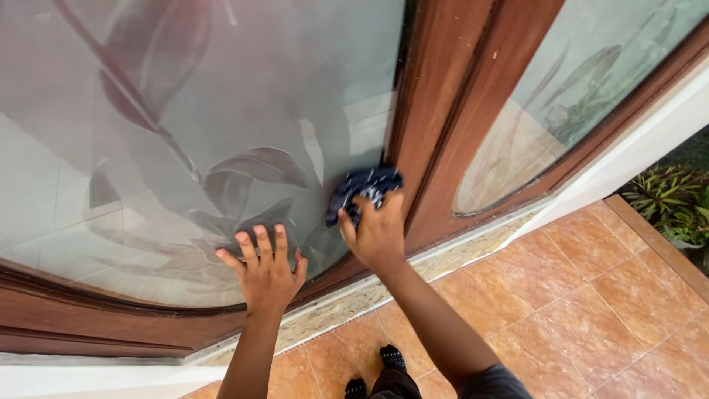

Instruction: The person wipes a frosted glass door with a dark striped cloth, moving the cloth in circular and back-and-forth motions across the surface. The person occasionally folds the cloth and continues wiping the same door panel throughout the clip.

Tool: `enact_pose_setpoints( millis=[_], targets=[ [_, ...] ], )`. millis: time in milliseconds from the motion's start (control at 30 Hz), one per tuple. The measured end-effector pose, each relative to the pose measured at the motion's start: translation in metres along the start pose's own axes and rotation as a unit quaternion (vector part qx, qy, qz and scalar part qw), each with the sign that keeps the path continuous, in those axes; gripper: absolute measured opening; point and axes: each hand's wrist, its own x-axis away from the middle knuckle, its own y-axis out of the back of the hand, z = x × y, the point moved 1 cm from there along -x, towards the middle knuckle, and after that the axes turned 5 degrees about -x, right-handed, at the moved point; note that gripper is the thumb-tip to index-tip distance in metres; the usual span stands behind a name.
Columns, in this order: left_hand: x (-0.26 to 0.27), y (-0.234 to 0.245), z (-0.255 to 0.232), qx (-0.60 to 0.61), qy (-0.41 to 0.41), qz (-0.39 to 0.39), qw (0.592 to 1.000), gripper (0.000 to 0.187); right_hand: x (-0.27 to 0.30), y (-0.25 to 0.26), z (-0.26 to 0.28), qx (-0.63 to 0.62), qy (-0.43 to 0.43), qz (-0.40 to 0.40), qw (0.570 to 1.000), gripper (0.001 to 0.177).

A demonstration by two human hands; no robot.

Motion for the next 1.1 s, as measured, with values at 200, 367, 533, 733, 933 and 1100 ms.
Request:
enact_pose_setpoints(
  millis=[200, 367, 533, 733, 933, 1100],
  targets=[
    [-0.002, 0.021, -0.024, -0.003, 0.037, 0.029, 0.999, 0.097, 0.122, -0.041, -0.024, 0.031, -0.041, 0.123, 0.991, 0.036],
    [0.017, 0.084, -0.038, 0.144, 0.069, 0.177, 0.971, 0.102, 0.159, -0.016, -0.010, -0.108, -0.129, 0.486, 0.858, 0.038],
    [0.146, 0.155, -0.080, 0.467, 0.331, 0.458, 0.679, 0.086, 0.232, 0.067, -0.050, -0.448, -0.381, 0.467, 0.661, 0.020],
    [0.205, 0.208, -0.173, 0.537, 0.308, 0.642, 0.452, 0.073, 0.258, 0.254, -0.104, -0.530, -0.418, 0.435, 0.596, 0.014],
    [0.116, 0.281, -0.298, 0.618, 0.130, 0.561, 0.536, 0.084, 0.244, 0.408, -0.102, -0.472, -0.546, 0.397, 0.567, 0.020],
    [0.058, 0.310, -0.364, 0.658, 0.094, 0.448, 0.598, 0.040, 0.276, 0.452, -0.128, -0.422, -0.645, 0.155, 0.618, 0.025]
  ],
)
